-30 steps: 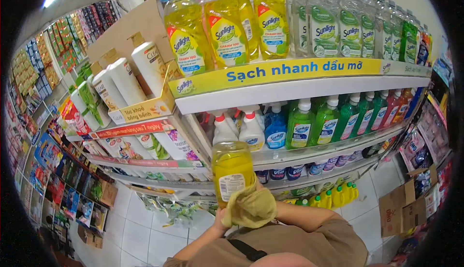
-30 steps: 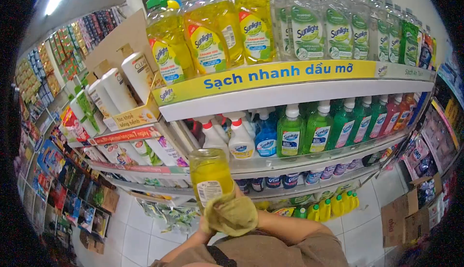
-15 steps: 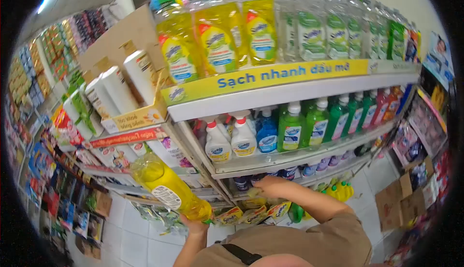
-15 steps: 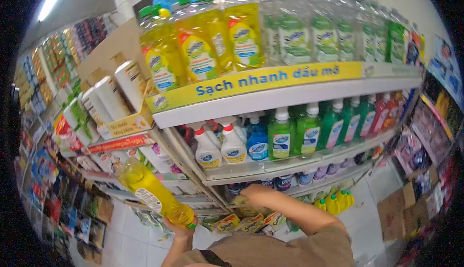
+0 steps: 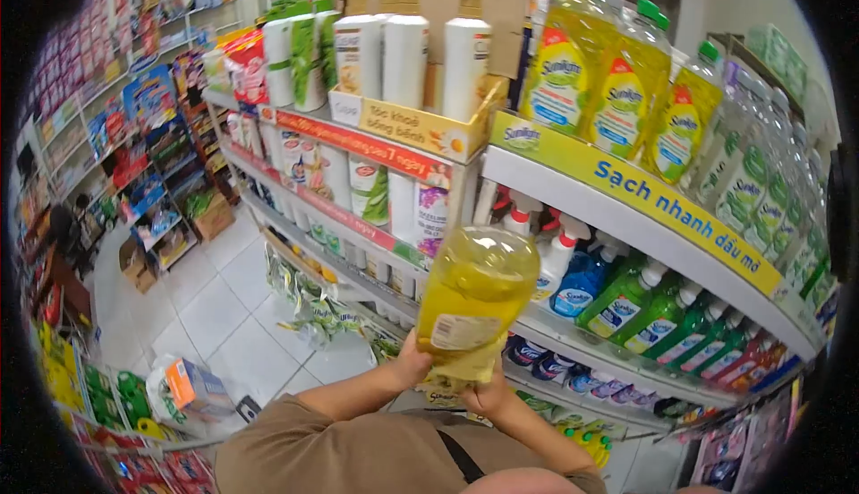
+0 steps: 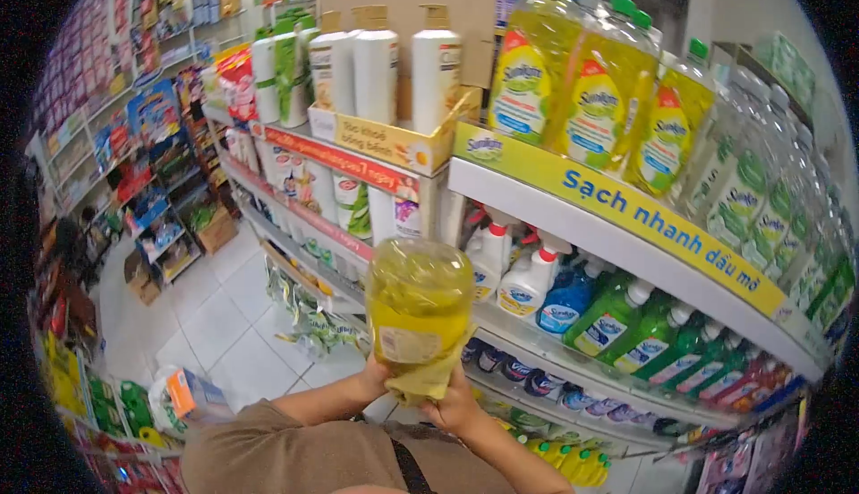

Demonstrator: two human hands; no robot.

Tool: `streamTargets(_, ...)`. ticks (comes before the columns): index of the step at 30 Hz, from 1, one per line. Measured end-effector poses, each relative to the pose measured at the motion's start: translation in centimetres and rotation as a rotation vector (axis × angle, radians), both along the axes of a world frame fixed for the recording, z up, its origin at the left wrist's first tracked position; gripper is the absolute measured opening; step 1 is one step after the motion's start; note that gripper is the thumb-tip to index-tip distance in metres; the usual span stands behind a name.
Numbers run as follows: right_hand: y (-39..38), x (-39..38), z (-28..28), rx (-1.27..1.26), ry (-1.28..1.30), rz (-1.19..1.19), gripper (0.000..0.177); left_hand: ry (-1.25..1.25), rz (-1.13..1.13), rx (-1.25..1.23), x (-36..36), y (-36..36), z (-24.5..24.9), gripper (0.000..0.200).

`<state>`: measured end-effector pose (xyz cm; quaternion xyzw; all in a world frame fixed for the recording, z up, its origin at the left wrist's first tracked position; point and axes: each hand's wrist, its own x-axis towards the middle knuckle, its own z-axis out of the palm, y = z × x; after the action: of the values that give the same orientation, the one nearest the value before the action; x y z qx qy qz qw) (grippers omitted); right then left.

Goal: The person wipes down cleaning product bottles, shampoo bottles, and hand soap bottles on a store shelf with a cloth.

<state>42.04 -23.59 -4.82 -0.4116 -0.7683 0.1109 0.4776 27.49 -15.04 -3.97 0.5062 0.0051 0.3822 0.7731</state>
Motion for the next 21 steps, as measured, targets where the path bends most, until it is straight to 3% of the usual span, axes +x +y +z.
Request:
streamTargets(1, -0.4, -0.4, 1.3, 0.129, -0.041, -0.11, 0.035, 0.072, 0.049, 0.049, -0.2, -0.4, -0.1, 0.083)
streamTargets(2, -0.5, -0.6, 1.4, 0.111, 0.095, -0.103, 0.036, 0.145, 0.103, 0.095, -0.4, -0.7, -0.3, 0.081)
streamTargets(3, -0.6, -0.8, 1.2, 0.086, 0.227, -0.093, 0.037, 0.053, 0.12, -0.034, 0.5, -1.5, -1.6, 0.069)
streamTargets(7, -1.5, -0.5, 3.5, -0.331, 0.747, 0.119, 0.053, 0.002, 0.098, 0.091, -0.1, -2.4, -0.8, 0.058)
streamTargets(10, -0.3, -0.4, 5.1, -0.349, 0.517, 0.25, 0.071, 0.241, 0.186, 0.611, -2.3, -0.5, 0.8, 0.054)
streamTargets(11, -0.6, -0.3, 4.6, -0.434, 0.678, 0.342, 0.068, 0.446, 0.391, 0.9, -2.6, 0.2, -0.1, 0.05)
streamTargets(13, -1.3, -1.5, 5.1, -0.501, 0.852, 0.125, 0.069, 0.708, 0.453, 0.759, -4.1, -0.6, 3.7, 0.051)
streamTargets(14, -0.5, -1.7, 4.7, -0.423, 0.828, 0.134, 0.065, 0.84, 0.479, 0.691, -4.7, -0.9, 4.9, 0.052)
streamTargets(16, 1.0, -2.1, 4.1, -0.267, 0.781, 0.151, 0.056, 0.686, 0.383, 0.196, -5.3, -0.5, 4.3, 0.048)
streamTargets(17, 1.5, -2.5, 3.4, -0.329, 0.964, 0.213, 0.053, 0.548, 0.304, -0.066, -5.8, -0.5, 4.4, 0.05)
streamTargets(18, 2.4, -2.4, 2.3, -0.211, 0.856, 0.159, 0.05, 0.398, 0.224, -0.324, -6.5, -0.5, 4.4, 0.052)
streamTargets(19, 3.2, -2.3, 1.2, -0.091, 0.755, 0.095, 0.046, 0.289, 0.16, -0.387, -7.2, -0.6, 4.4, 0.059)
streamTargets(21, 5.8, -0.2, -0.9, 0.502, -0.069, -0.22, 0.039, 0.055, 0.029, -0.5, -9.3, -0.2, 4.7, 0.073)
